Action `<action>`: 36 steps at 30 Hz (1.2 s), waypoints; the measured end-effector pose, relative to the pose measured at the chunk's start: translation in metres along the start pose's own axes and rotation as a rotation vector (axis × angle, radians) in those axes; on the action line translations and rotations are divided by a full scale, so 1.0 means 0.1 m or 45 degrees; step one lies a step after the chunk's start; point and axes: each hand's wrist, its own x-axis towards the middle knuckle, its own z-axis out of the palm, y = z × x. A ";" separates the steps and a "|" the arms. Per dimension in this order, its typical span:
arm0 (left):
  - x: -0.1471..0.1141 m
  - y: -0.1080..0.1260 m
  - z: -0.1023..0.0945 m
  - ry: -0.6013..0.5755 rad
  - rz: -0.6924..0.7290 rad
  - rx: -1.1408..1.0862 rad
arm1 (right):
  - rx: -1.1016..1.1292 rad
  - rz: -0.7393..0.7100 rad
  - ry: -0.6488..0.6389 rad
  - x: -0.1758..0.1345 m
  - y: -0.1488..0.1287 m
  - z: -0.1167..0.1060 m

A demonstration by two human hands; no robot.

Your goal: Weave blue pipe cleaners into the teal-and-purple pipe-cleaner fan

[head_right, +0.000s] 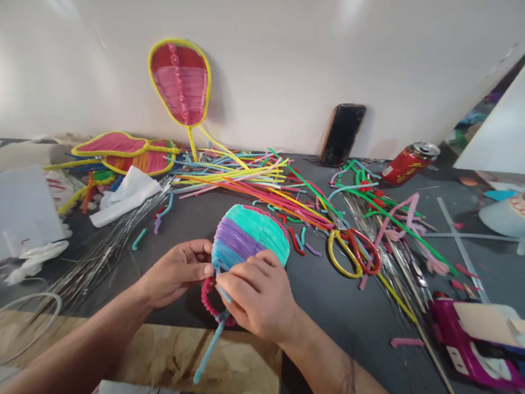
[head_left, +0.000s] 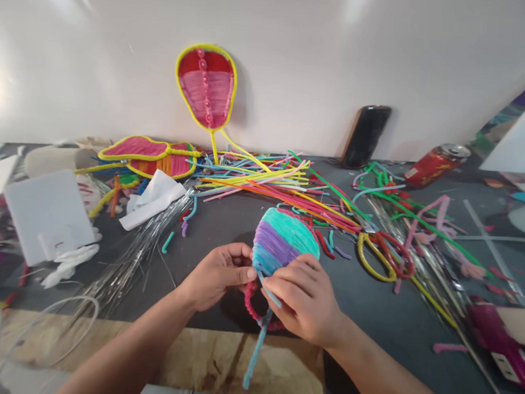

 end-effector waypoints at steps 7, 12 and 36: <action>0.00 0.03 0.02 0.030 -0.070 -0.091 | -0.330 -0.126 -0.147 0.05 -0.04 -0.02; 0.00 0.02 0.00 0.030 -0.056 -0.050 | -0.223 -0.059 -0.171 0.05 -0.04 -0.02; -0.05 0.06 0.04 0.109 0.359 0.721 | -0.278 0.156 0.036 0.04 -0.03 0.07</action>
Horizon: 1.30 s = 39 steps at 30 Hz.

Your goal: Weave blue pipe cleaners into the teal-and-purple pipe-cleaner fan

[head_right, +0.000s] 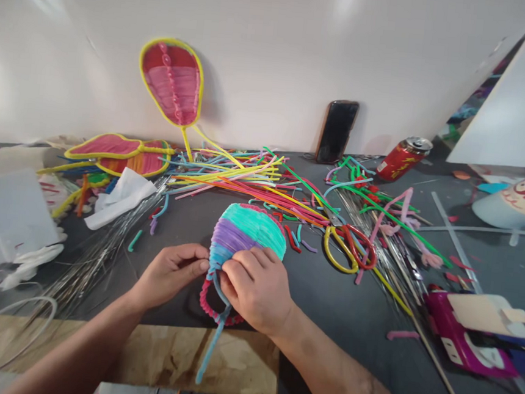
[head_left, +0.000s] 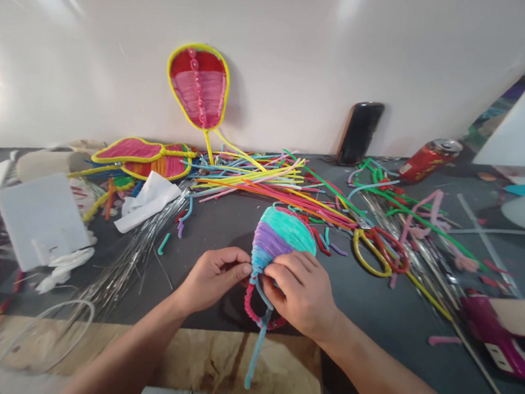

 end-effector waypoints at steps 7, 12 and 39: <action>0.03 -0.04 0.00 -0.087 -0.066 -0.254 | 0.059 0.012 0.041 -0.02 -0.01 0.02; 0.03 -0.05 -0.02 -0.099 -0.017 -0.126 | 0.069 -0.017 0.018 -0.02 0.00 0.02; 0.02 -0.13 -0.03 0.004 0.110 -0.044 | 0.070 0.005 -0.027 -0.01 -0.01 0.08</action>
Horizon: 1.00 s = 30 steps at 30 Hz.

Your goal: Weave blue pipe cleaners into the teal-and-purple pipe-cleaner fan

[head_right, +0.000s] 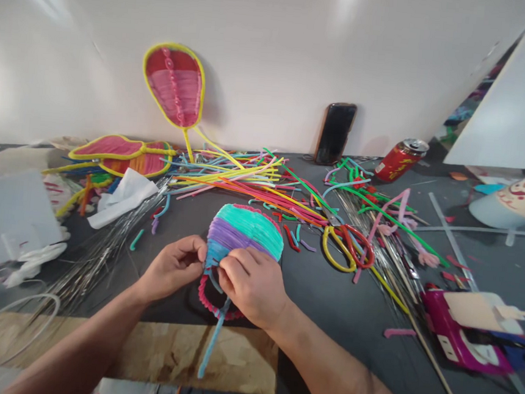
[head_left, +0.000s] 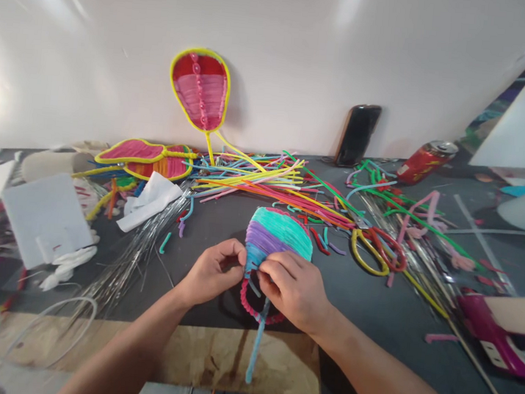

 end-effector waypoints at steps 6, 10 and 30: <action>-0.02 -0.07 0.01 0.076 0.090 0.191 | 0.009 0.031 0.042 0.00 0.01 -0.01; -0.05 -0.04 -0.01 0.160 0.287 0.631 | -0.002 0.044 0.062 -0.01 0.02 -0.01; -0.07 0.03 0.08 0.289 0.545 0.913 | 0.088 0.060 0.074 -0.02 0.02 -0.01</action>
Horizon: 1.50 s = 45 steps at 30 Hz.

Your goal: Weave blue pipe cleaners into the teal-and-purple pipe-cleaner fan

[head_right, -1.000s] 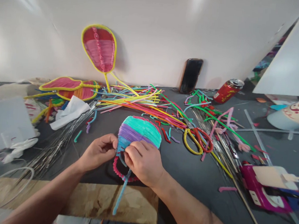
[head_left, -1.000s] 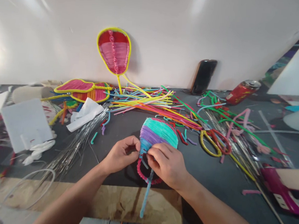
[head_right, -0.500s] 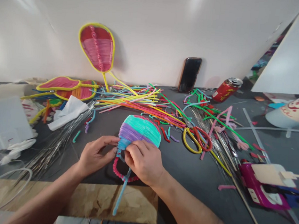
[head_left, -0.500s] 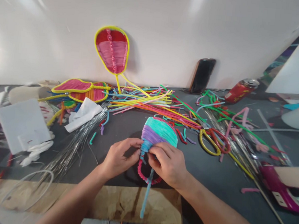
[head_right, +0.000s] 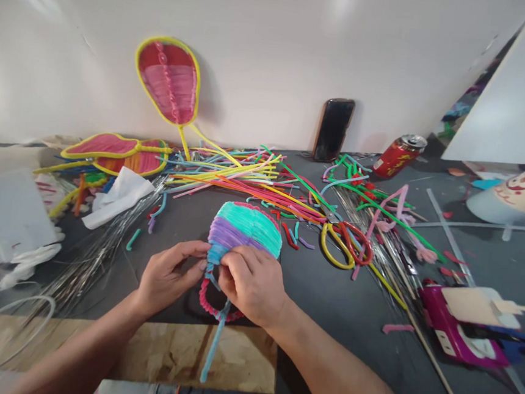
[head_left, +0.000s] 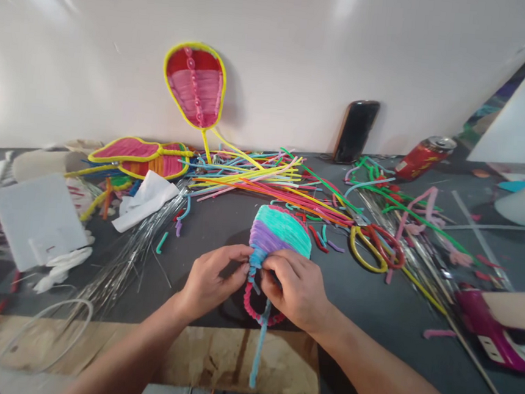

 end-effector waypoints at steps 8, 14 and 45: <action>-0.02 -0.01 0.00 -0.012 0.079 0.067 | -0.022 -0.046 0.032 0.00 0.00 -0.01; -0.03 0.00 0.00 -0.009 0.189 0.094 | -0.027 -0.068 0.047 -0.01 0.01 -0.02; -0.04 -0.03 0.09 -0.048 -0.277 -0.398 | 0.044 0.027 -0.037 -0.01 0.04 -0.01</action>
